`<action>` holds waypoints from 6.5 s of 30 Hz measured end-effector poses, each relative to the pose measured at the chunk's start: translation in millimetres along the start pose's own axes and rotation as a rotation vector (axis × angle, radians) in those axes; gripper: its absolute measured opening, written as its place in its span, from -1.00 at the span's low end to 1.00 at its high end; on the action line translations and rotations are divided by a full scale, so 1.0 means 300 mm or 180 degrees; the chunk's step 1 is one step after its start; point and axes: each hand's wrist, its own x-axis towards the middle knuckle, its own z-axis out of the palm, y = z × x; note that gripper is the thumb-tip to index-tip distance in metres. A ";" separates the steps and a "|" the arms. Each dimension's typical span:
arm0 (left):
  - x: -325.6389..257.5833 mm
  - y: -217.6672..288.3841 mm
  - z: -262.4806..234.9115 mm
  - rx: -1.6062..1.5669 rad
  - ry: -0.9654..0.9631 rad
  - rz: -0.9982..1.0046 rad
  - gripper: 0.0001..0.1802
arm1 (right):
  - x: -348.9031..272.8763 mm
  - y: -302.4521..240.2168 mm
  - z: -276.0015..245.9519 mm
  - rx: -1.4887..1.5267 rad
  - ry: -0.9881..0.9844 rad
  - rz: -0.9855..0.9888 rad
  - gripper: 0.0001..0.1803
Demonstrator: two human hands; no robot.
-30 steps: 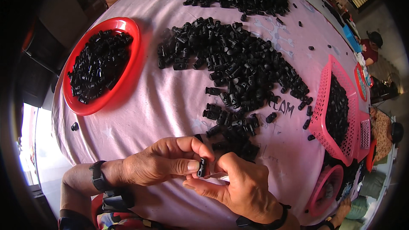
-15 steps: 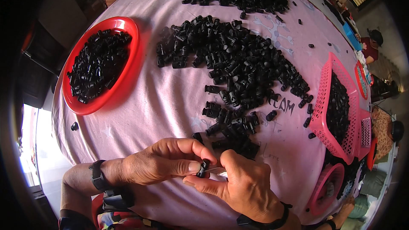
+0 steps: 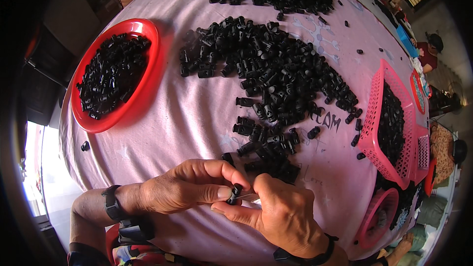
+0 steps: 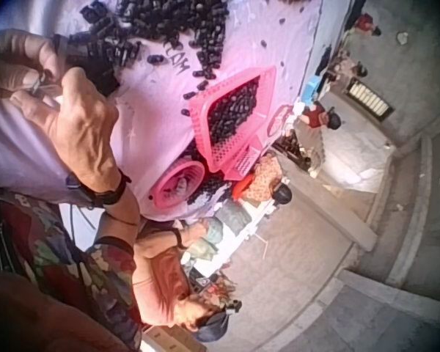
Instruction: Assembling small black plastic components by hand at a production table.
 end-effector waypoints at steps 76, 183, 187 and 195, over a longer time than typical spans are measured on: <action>0.003 -0.009 0.001 0.0088 0.0049 0.0018 -0.73 | 0.000 -0.009 -0.014 0.0046 -0.0204 0.0012 -0.42; -0.021 0.020 -0.012 -0.0257 0.0115 -0.0396 -0.65 | 0.021 -0.022 -0.054 0.1418 -0.0316 -0.0031 -0.53; -0.018 0.013 -0.012 -0.0220 0.0098 -0.0382 -0.64 | 0.030 -0.011 -0.023 0.1316 0.0229 -0.0457 -0.52; -0.011 0.007 -0.010 -0.0217 0.0261 -0.0463 -0.66 | 0.033 -0.016 -0.010 0.1144 0.0449 -0.0665 -0.48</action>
